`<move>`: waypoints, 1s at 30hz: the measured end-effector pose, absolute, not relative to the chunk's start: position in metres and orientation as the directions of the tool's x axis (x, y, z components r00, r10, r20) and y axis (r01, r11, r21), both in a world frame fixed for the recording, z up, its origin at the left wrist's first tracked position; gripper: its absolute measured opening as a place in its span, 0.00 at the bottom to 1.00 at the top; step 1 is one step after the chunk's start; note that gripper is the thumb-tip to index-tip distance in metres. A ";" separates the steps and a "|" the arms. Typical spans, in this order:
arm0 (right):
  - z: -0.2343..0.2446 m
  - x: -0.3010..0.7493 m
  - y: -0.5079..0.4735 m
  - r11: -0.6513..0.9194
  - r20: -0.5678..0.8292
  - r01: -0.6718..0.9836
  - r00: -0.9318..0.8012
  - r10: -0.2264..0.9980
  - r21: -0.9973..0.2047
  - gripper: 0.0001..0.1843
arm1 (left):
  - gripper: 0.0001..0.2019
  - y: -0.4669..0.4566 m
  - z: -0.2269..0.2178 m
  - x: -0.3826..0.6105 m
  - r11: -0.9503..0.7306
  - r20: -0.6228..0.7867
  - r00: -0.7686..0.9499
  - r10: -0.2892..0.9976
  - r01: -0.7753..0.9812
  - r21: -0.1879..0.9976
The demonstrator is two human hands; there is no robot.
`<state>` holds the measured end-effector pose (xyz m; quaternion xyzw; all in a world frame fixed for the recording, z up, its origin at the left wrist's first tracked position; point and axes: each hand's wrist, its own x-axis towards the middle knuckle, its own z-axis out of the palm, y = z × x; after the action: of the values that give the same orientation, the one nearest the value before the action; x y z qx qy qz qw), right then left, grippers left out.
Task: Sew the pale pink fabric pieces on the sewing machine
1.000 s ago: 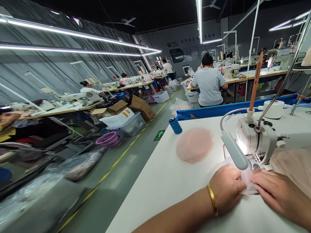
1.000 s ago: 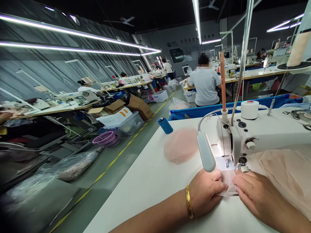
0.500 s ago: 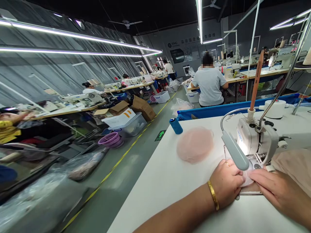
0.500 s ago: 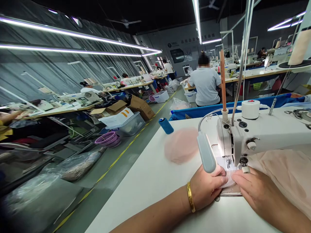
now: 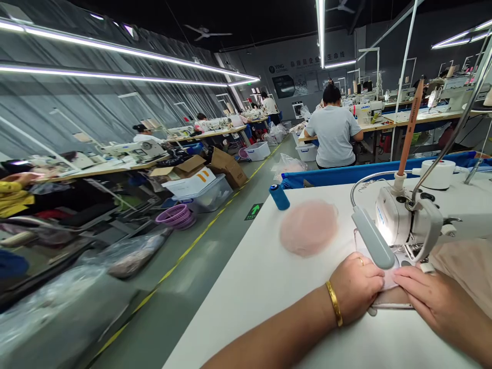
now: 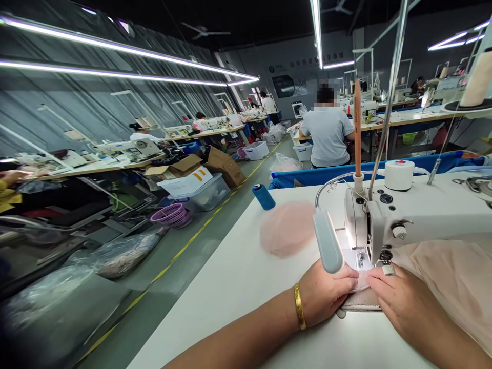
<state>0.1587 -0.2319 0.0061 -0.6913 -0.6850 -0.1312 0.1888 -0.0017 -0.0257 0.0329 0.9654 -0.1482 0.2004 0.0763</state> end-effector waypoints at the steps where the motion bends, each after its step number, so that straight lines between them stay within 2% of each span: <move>1: 0.006 0.159 -0.232 0.010 0.444 0.997 0.027 0.896 -0.080 0.21 | 0.11 -0.026 0.032 -0.001 -0.946 0.411 0.875 -0.257 -0.314 0.076; 10: -0.003 0.161 -0.226 -0.048 0.445 0.995 0.080 0.892 -0.083 0.22 | 0.08 -0.022 0.026 0.005 -0.966 0.374 0.901 -0.217 -0.253 0.047; 14: -0.014 0.166 -0.225 -0.099 0.439 0.986 0.149 0.886 -0.136 0.22 | 0.08 -0.020 0.027 0.007 -0.972 0.372 0.907 -0.196 -0.230 0.047; 18: -0.016 0.167 -0.223 -0.141 0.475 0.976 0.203 0.856 -0.164 0.24 | 0.07 -0.021 0.027 0.007 -0.975 0.365 0.914 -0.176 -0.212 0.059; 21: -0.010 0.164 -0.223 -0.127 0.520 0.982 0.182 0.835 -0.140 0.24 | 0.05 -0.020 0.030 0.006 -0.971 0.365 0.918 -0.157 -0.211 0.113; 25: 0.000 0.161 -0.223 0.020 0.512 0.999 0.006 0.859 -0.045 0.24 | 0.14 -0.017 0.040 0.005 -0.949 0.408 0.911 -0.059 -0.178 0.261; 28: 0.004 0.168 -0.223 -0.125 0.517 0.992 0.111 0.849 -0.009 0.23 | 0.17 -0.016 0.052 0.001 -0.958 0.389 0.921 0.013 -0.099 0.268; 30: 0.005 0.173 -0.225 -0.210 0.554 0.978 0.172 0.814 0.005 0.22 | 0.22 -0.015 0.059 -0.002 -0.950 0.326 0.944 -0.048 -0.144 0.277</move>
<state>0.1732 -0.2253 0.0052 -0.7440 -0.6022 -0.2266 0.1803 -0.0020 -0.0152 0.0593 0.9744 -0.0495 0.1596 0.1502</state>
